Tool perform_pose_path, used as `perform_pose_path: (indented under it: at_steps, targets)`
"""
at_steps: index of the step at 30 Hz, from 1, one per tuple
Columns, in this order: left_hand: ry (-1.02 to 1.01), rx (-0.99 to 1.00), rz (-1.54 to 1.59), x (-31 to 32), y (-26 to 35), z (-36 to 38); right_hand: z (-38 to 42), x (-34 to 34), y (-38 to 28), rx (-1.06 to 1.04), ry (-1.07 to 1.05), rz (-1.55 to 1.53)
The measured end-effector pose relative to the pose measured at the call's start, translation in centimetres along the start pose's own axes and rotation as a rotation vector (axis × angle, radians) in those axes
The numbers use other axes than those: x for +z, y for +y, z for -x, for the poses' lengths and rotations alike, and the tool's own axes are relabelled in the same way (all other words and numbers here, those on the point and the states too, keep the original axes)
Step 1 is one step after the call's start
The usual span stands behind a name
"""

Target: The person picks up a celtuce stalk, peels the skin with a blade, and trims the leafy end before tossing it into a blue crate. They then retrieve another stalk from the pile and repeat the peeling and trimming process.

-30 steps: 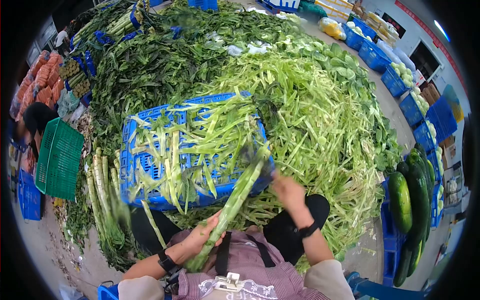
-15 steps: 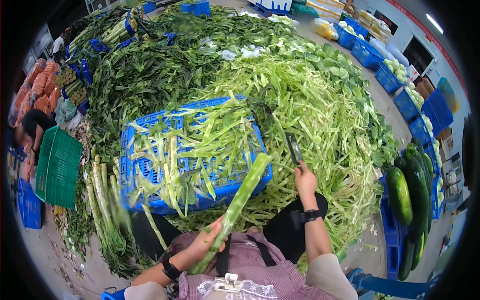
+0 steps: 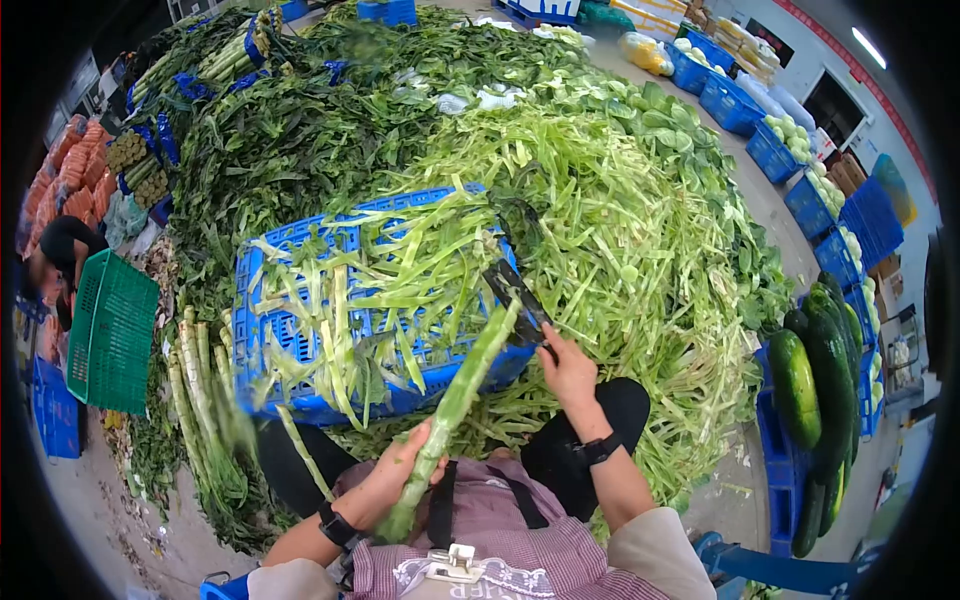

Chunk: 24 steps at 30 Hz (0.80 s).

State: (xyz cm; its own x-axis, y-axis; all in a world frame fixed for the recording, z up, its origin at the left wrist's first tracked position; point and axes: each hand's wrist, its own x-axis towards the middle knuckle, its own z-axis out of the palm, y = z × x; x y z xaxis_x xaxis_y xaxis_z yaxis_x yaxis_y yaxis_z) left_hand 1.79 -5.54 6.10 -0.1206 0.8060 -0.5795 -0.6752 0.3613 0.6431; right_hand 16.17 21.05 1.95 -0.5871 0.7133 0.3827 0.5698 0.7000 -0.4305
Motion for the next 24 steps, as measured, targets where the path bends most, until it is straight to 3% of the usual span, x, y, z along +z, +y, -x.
perform_pose_path:
  at_steps: [1, 4, 6, 7, 8, 9, 10, 12, 14, 16, 18, 19, 21, 22, 23, 24]
  targets:
    - [0.012, -0.023, 0.008, -0.1, -0.1, 0.1, 0.6, 0.0, -0.9, 0.018, -0.009, 0.004]
    - [0.032, -0.041, -0.004, -0.5, -0.2, -0.1, 3.4, -1.8, -5.5, -0.319, -0.215, -0.07]
    - [0.047, -0.035, -0.04, -0.7, -0.6, 0.3, 2.4, -1.3, -4.8, -0.259, -0.253, 0.107]
    - [0.046, -0.035, -0.042, -0.8, -0.6, 0.5, 0.1, -1.0, -2.8, 0.013, -0.355, 0.161]
    - [0.017, -0.013, -0.093, -0.8, -0.6, 0.8, -0.9, 0.2, 1.5, 0.074, -0.009, -0.063]
    - [-0.011, 0.014, -0.143, -0.9, -0.6, 1.1, -2.1, 0.1, 4.2, 0.304, -0.134, 0.091]
    - [-0.007, 0.022, -0.141, -1.0, -0.9, 1.4, -2.2, 0.0, 6.6, 0.396, -0.065, 0.137]
    - [-0.047, 0.031, -0.062, -0.8, -1.1, 1.1, -1.4, -1.7, 5.1, 0.411, -0.043, 0.02]
    - [-0.034, 0.009, -0.004, -0.7, -1.2, 0.7, 1.2, -2.4, 1.0, 0.115, -0.003, -0.112]
    - [-0.013, -0.014, 0.082, -0.8, -0.3, 0.1, 4.3, -2.7, -3.1, -0.182, -0.183, -0.026]
    - [0.013, -0.047, 0.137, -1.0, -0.1, 0.0, 6.0, -3.1, -5.6, -0.565, -0.317, -0.147]
    - [-0.025, -0.082, 0.151, -1.7, -0.5, -0.1, 4.8, -3.0, -5.9, -0.566, -0.312, -0.149]
    - [-0.047, -0.114, 0.148, -1.4, -0.2, 0.6, 1.7, -2.9, -6.2, -0.145, -0.597, 0.359]
    - [-0.051, -0.114, 0.147, -1.2, 0.0, 0.9, 1.4, -0.9, -0.7, -0.199, -0.2, 0.219]
    - [-0.06, -0.102, 0.137, -1.0, 0.0, 1.1, -0.2, 0.3, 2.9, -0.062, 0.072, 0.011]
    - [-0.07, -0.089, 0.125, -0.9, 0.1, 1.2, -0.8, 1.0, 6.3, 0.189, 0.001, 0.173]
